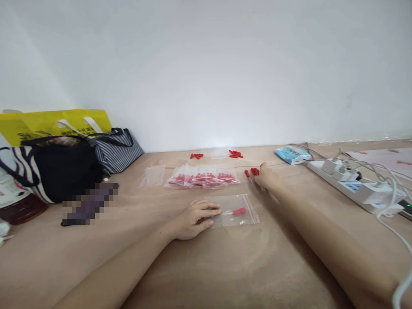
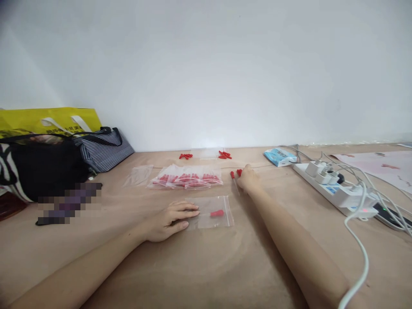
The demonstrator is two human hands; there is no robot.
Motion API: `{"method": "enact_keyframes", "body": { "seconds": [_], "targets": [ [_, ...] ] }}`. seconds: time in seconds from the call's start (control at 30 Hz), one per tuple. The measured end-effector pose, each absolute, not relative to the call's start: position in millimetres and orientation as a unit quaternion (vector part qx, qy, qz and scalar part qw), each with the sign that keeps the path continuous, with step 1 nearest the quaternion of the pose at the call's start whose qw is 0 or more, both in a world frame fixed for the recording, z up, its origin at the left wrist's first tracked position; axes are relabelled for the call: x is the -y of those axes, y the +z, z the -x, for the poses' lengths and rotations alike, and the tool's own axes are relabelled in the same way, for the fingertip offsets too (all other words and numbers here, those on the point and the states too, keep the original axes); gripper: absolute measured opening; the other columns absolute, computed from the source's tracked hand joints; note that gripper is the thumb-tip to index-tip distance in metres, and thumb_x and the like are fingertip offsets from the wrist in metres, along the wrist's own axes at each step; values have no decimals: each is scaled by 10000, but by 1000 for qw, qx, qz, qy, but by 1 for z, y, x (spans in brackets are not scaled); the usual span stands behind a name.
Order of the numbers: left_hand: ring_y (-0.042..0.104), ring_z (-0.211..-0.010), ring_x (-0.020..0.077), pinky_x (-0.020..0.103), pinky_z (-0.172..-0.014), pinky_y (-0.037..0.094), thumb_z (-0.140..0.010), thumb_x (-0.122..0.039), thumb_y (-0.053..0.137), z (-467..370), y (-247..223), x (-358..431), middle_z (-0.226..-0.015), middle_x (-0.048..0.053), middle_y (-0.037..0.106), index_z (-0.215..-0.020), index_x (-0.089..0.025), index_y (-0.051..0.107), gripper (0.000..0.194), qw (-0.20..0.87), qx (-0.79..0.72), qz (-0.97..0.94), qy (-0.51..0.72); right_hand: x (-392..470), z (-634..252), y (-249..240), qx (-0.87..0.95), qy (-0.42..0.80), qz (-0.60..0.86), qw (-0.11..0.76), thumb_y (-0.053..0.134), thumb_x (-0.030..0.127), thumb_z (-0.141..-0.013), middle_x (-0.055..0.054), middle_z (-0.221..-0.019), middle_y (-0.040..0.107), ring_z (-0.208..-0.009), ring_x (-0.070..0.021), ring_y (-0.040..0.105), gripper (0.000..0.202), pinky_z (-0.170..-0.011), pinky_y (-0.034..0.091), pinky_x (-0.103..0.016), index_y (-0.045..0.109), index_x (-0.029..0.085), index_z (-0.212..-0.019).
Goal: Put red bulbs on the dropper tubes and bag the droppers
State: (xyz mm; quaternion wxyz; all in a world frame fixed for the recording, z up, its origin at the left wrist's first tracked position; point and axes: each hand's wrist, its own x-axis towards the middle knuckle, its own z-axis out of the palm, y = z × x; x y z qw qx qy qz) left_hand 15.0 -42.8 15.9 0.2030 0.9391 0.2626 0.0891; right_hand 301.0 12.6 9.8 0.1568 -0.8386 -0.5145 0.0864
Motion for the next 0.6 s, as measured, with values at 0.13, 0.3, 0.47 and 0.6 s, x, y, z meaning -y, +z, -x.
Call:
{"method": "enact_keyframes", "body": {
  "seconds": [0.13, 0.3, 0.47, 0.6],
  "targets": [
    [382, -1183, 210, 396, -1001, 260, -840, -257, 447, -15, 16, 43, -1278, 21, 456, -1209, -277, 467, 370, 197, -258, -941, 94, -12, -302, 12, 514, 88, 833, 183, 500, 239, -727, -189, -936, 586, -863, -276, 577, 426, -667, 423, -333, 402, 94, -1116],
    [388, -1177, 215, 405, -998, 261, -827, -242, 464, -16, 16, 44, -1263, 28, 469, -1194, -265, 481, 368, 198, -261, -940, 98, 3, -309, 15, 555, 132, 753, 328, 448, 223, -753, -117, -820, 592, -784, -227, 586, 550, -671, 439, -312, 254, 85, -1250],
    [389, -1176, 220, 411, -996, 265, -824, -250, 470, -16, 15, 44, -1258, 23, 472, -1185, -278, 488, 363, 204, -263, -937, 103, 36, -301, 3, 530, 286, 632, 488, 496, 257, -720, 21, -664, 502, -444, -138, 524, 704, -439, 446, -269, 109, 180, -1303],
    [386, -1179, 213, 403, -999, 265, -826, -258, 465, -16, 15, 44, -1262, 17, 469, -1187, -282, 485, 362, 204, -265, -937, 100, 50, -289, -8, 447, 359, 584, 574, 554, 201, -676, 26, -693, 500, -444, -129, 539, 653, -418, 471, -270, 200, 236, -1225]
  ]
}}
